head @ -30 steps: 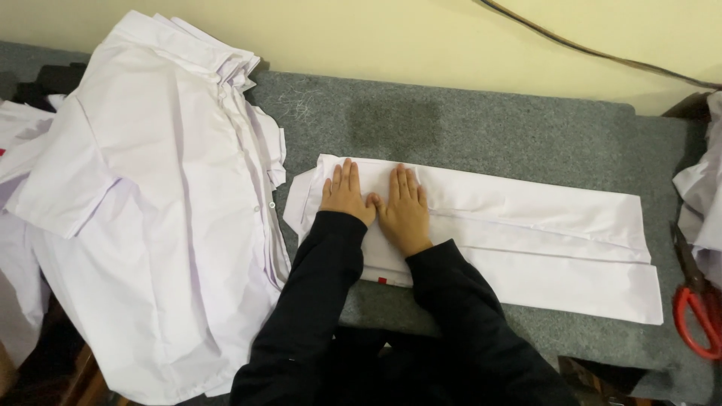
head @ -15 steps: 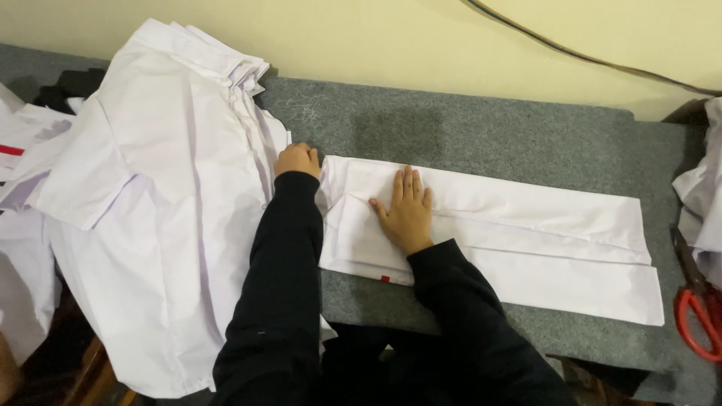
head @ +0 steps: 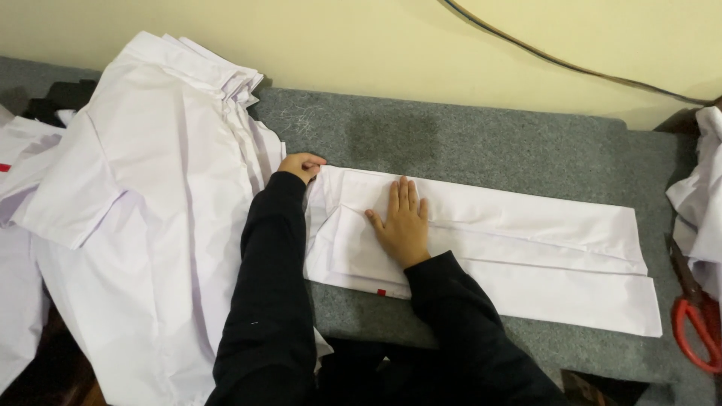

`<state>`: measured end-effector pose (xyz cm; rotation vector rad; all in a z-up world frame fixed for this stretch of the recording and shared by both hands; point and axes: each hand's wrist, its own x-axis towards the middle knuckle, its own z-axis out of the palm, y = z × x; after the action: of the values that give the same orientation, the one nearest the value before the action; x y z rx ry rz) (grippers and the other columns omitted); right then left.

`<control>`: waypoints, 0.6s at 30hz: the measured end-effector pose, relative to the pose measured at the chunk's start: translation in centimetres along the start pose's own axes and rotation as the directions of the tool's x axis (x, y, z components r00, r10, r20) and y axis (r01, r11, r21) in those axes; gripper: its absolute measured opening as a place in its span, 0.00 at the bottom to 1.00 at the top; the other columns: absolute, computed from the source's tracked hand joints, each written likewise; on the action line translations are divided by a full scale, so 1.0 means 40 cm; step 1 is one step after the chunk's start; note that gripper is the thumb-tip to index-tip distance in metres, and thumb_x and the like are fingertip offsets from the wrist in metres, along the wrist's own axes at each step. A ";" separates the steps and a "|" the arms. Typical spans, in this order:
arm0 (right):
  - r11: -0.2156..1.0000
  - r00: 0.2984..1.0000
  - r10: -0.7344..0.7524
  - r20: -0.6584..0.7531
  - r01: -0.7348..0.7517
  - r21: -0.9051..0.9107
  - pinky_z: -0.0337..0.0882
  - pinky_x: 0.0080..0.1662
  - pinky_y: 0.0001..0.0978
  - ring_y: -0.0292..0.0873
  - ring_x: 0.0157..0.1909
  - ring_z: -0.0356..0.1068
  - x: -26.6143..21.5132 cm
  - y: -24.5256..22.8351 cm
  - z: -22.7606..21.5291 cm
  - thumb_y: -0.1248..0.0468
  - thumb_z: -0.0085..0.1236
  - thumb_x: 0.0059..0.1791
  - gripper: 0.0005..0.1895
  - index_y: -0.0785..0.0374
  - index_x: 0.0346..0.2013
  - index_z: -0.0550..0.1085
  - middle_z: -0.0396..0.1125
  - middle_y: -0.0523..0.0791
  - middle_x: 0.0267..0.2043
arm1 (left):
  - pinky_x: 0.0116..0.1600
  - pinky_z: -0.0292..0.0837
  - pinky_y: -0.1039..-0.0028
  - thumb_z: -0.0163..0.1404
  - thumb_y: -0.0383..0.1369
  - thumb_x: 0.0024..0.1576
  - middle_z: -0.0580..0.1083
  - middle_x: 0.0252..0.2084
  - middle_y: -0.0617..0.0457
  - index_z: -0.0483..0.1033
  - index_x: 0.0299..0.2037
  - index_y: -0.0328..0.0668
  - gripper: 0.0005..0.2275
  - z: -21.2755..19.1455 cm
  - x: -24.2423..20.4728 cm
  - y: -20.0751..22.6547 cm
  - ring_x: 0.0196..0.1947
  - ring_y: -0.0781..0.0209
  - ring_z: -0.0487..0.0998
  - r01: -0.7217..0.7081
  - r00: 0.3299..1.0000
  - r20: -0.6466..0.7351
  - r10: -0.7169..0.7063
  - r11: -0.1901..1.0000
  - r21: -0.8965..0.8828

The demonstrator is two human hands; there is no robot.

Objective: Folding and trimming loose threads on white collared shirts on a work table.

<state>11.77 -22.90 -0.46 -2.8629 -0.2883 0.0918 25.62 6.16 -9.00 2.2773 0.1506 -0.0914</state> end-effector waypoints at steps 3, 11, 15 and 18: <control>1.000 1.000 -0.009 -0.022 0.009 -0.004 0.40 0.73 0.60 0.54 0.82 0.34 0.000 0.001 0.003 0.32 0.27 0.56 0.47 0.66 0.76 0.48 0.38 0.56 0.80 | 0.59 0.74 0.67 0.56 0.34 0.55 0.82 0.46 0.58 0.84 0.47 0.63 0.11 0.001 -0.005 0.008 0.52 0.56 0.80 0.041 0.999 0.018 -0.041 0.999 0.028; 1.000 0.999 -0.014 -0.044 0.013 -0.022 0.40 0.73 0.59 0.54 0.81 0.34 0.002 0.002 0.008 0.32 0.27 0.56 0.47 0.66 0.75 0.49 0.39 0.56 0.80 | 0.55 0.76 0.69 0.60 0.36 0.49 0.81 0.38 0.60 0.86 0.39 0.62 0.08 0.022 -0.001 0.012 0.47 0.59 0.82 0.064 0.992 -0.115 -0.056 0.996 0.060; 1.000 0.999 -0.011 -0.043 0.010 -0.022 0.41 0.73 0.59 0.54 0.82 0.34 0.002 0.006 0.015 0.32 0.26 0.56 0.47 0.66 0.75 0.49 0.39 0.56 0.80 | 0.55 0.76 0.67 0.58 0.32 0.54 0.81 0.38 0.61 0.85 0.38 0.64 0.08 0.041 0.001 0.019 0.47 0.59 0.81 0.093 0.986 -0.147 -0.075 0.988 0.120; 1.000 0.999 -0.018 -0.050 0.017 -0.025 0.41 0.73 0.59 0.53 0.82 0.34 0.003 0.008 0.019 0.32 0.28 0.56 0.46 0.65 0.75 0.50 0.39 0.55 0.80 | 0.55 0.75 0.66 0.57 0.34 0.57 0.78 0.38 0.62 0.83 0.39 0.65 0.06 0.028 -0.039 0.067 0.47 0.60 0.80 0.082 0.985 -0.165 -0.044 0.970 0.230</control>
<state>11.91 -22.99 -1.28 -2.8812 -0.3061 0.0128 24.44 3.46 -7.53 2.5182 0.3110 0.0418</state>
